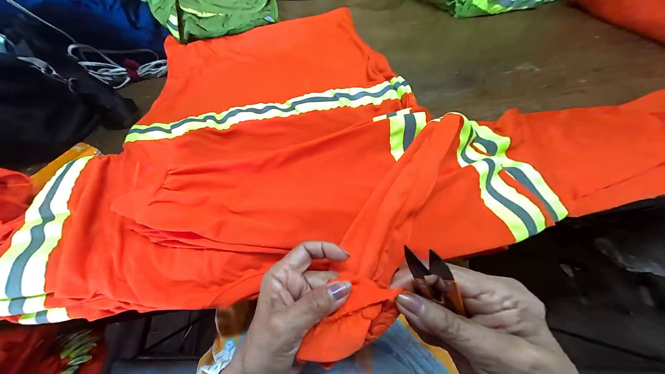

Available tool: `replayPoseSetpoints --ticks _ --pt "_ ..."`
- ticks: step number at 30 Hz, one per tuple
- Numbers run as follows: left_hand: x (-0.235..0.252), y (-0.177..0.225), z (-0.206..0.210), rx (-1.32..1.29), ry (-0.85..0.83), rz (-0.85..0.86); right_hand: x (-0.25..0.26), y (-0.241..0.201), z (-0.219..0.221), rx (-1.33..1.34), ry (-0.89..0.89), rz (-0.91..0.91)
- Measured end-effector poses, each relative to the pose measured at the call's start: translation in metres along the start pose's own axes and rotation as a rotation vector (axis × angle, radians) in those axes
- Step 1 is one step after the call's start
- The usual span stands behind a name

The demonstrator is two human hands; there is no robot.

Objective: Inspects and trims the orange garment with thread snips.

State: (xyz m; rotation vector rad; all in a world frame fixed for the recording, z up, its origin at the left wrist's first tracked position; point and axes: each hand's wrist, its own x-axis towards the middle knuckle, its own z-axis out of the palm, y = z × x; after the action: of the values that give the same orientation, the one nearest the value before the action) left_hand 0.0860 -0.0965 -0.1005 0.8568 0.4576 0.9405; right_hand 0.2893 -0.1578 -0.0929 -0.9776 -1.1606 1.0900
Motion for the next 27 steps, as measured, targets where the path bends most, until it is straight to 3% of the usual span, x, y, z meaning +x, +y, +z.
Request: replayPoseSetpoints --ticks 5,11,16,18,20,24,27 --pt "0.002 -0.002 0.000 -0.054 0.105 -0.082 0.001 -0.022 0.014 0.248 0.205 0.323" --pt "0.003 -0.004 0.001 -0.129 0.146 -0.123 0.001 -0.012 0.007 0.348 0.226 0.256" --pt "0.001 -0.004 -0.004 -0.224 0.119 -0.094 -0.001 -0.005 -0.017 -0.258 -0.324 -0.288" --pt "0.002 -0.001 -0.004 -0.257 0.145 -0.092 -0.002 -0.011 -0.016 -0.436 -0.453 -0.363" --pt "0.002 0.001 -0.003 -0.269 0.170 -0.100 -0.007 -0.010 -0.018 -0.589 -0.400 -0.330" --pt "0.001 0.003 -0.004 -0.295 0.186 -0.104 -0.012 0.002 -0.031 -0.906 -0.031 -0.341" --pt "0.000 0.001 -0.003 -0.323 0.187 -0.095 -0.013 0.001 -0.027 -1.039 0.029 -0.418"
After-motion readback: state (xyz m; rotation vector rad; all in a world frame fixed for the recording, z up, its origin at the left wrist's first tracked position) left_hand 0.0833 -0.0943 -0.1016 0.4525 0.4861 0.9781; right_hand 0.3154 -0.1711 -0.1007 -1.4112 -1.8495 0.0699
